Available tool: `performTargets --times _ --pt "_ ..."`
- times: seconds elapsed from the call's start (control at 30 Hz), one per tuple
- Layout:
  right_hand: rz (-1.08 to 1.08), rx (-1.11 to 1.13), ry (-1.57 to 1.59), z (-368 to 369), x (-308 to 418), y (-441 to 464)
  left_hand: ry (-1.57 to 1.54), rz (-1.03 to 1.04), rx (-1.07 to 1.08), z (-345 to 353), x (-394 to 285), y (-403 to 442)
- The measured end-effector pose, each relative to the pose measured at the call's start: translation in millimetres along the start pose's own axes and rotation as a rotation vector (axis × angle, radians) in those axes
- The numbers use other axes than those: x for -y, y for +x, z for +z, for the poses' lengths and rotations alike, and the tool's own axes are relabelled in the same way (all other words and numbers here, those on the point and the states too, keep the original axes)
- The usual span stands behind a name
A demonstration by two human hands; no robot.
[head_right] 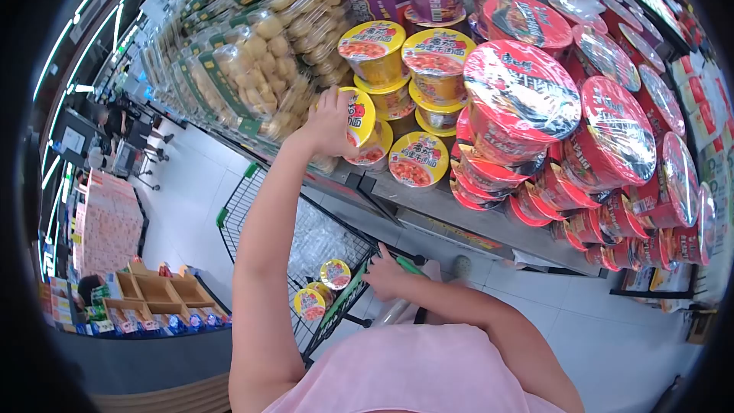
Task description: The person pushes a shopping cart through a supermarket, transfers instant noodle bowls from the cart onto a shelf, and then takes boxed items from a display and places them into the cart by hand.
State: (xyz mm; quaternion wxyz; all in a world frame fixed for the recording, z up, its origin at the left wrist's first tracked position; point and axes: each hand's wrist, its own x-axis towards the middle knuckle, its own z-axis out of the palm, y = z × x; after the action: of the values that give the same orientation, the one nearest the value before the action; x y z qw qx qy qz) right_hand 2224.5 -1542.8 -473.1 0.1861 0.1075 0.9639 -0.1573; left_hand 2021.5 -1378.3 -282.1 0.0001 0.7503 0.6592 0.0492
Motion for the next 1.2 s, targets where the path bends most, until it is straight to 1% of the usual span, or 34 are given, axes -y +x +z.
performTargets --times 0.07,0.17,0.2,0.3,0.4,0.6,0.7,0.8,0.9,1.0,1.03,1.07,1.1,1.17,1.2 --pt "0.005 0.01 0.01 1 -1 0 0.073 -0.048 0.111 10 -1 15" --pt "0.005 -0.007 0.009 5 -2 -3 -0.017 -0.085 0.189 23 2 27" --pt "0.004 -0.018 0.008 5 -3 -4 0.017 -0.085 0.167 24 1 29" --pt "0.017 -0.013 0.019 4 -3 -5 -0.068 -0.078 0.205 19 3 34" --pt "0.003 -0.01 0.033 2 -5 -6 -0.115 -0.083 0.183 22 6 37" --pt "0.018 -0.043 0.046 5 -4 -3 -0.191 -0.012 0.145 34 18 43" --pt "0.014 -0.06 0.043 4 -5 -3 -0.131 -0.012 0.096 32 18 33" --pt "0.013 -0.054 0.043 0 -6 -3 -0.186 0.035 -0.026 19 18 4" --pt "0.007 -0.075 0.069 1 -8 -3 -0.567 0.25 -0.186 4 16 -56" --pt "0.011 -0.142 0.014 12 -11 2 -1.069 0.083 0.053 30 22 -136" --pt "-0.003 -0.155 -0.003 15 -12 4 -1.109 -0.03 0.109 50 34 -157" --pt "0.0 -0.101 0.0 13 -12 5 -1.151 -0.152 0.167 86 49 -183" --pt "0.004 -0.094 -0.005 11 -13 6 -1.192 -0.28 0.224 124 61 -214" --pt "0.003 -0.085 -0.014 9 -12 8 -1.077 -0.618 0.226 194 81 -273" --pt "-0.005 -0.078 0.021 6 -10 7 -0.963 -0.719 0.229 247 93 -312"
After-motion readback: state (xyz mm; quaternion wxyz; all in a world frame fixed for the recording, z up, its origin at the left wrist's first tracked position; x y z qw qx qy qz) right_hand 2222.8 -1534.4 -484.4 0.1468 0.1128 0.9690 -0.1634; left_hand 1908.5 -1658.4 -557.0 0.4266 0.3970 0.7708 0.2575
